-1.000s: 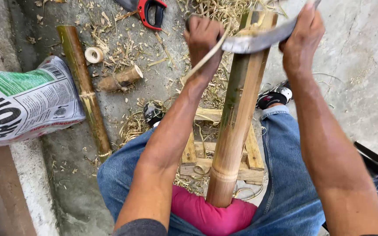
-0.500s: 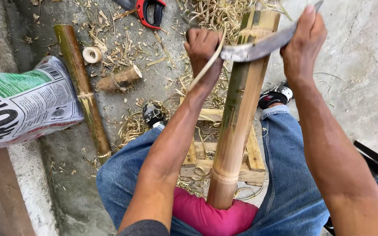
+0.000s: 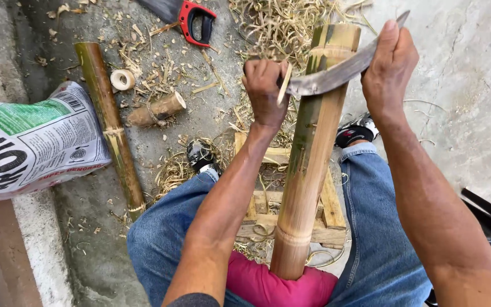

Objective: The recorder is shaving or peeling a bamboo stalk using a curved blade and a straight knife while sitting.

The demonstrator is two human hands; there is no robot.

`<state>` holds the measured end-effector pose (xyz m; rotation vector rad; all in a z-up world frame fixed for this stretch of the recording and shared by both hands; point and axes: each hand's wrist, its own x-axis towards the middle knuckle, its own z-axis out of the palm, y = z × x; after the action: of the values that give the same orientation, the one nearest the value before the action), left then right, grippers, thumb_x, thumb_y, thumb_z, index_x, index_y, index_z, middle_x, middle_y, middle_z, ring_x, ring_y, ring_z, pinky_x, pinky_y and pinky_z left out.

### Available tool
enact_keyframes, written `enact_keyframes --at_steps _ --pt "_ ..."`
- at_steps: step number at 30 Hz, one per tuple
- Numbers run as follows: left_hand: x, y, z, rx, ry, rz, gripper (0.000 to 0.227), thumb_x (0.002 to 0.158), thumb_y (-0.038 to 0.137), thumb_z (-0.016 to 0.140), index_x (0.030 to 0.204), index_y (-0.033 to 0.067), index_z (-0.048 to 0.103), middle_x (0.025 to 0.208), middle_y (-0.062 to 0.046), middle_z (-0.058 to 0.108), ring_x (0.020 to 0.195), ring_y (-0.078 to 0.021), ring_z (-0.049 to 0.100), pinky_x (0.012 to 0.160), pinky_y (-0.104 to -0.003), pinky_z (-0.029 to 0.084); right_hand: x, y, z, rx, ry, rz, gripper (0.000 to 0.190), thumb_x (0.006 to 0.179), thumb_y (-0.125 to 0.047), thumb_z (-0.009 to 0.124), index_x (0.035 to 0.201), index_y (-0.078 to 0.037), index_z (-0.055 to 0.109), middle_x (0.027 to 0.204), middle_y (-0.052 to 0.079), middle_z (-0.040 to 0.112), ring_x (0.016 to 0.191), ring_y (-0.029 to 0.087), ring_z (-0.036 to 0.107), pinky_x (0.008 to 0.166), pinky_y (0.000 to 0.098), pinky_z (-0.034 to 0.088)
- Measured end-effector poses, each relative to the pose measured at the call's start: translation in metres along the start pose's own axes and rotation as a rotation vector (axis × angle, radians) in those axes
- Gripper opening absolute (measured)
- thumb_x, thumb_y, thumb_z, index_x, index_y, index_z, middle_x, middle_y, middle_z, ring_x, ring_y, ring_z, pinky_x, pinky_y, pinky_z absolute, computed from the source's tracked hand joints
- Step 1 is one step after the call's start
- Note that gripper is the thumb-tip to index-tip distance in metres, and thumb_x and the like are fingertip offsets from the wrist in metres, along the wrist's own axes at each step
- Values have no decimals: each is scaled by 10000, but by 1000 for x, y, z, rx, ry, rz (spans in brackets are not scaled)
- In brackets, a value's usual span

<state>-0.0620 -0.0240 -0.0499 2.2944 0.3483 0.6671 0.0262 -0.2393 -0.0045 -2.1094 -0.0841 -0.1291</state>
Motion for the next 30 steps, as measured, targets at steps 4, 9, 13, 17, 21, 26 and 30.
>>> enact_keyframes --at_steps 4,9,13,17,21,26,30 --pt "44 -16 38 -7 77 93 196 936 183 661 762 171 571 827 7 589 921 -207 522 773 -384 403 56 24 21 111 -7 160 395 1188 -336 458 887 -81 482 786 2 446 657 116 435 569 349 371" --pt "87 -8 36 85 -29 39 227 932 208 674 725 180 584 753 17 562 888 -190 538 751 -398 412 93 37 30 330 4 371 368 1132 -362 545 889 -92 485 717 7 472 537 110 465 442 348 346" --pt "50 3 -14 81 32 222 162 958 198 651 809 157 604 819 19 579 930 -199 524 798 -425 406 -7 -31 7 351 -2 205 407 1175 -418 423 938 -95 496 741 -20 499 560 82 483 421 290 384" --pt "58 3 -19 44 -57 317 245 966 221 698 759 156 583 772 11 548 916 -187 521 857 -562 383 -22 -12 15 578 113 283 381 1163 -428 455 971 -99 473 743 -15 432 534 102 395 419 314 303" --pt "110 4 7 107 -58 299 154 872 108 684 742 154 615 804 7 588 952 -206 547 773 -448 380 59 25 30 658 -25 239 383 1166 -409 537 974 -78 518 746 23 523 561 129 508 477 325 413" --pt "95 14 -17 145 -58 346 155 879 128 691 744 139 617 807 -7 586 922 -213 534 757 -447 359 9 -1 24 619 94 344 397 1137 -450 469 917 -119 478 698 -14 476 492 106 455 396 302 356" --pt "61 0 -26 68 -223 353 292 1021 184 705 765 124 577 798 -14 523 934 -209 504 852 -393 417 -37 -19 20 654 147 379 394 1142 -440 450 911 -121 444 680 -14 445 479 109 434 378 310 326"
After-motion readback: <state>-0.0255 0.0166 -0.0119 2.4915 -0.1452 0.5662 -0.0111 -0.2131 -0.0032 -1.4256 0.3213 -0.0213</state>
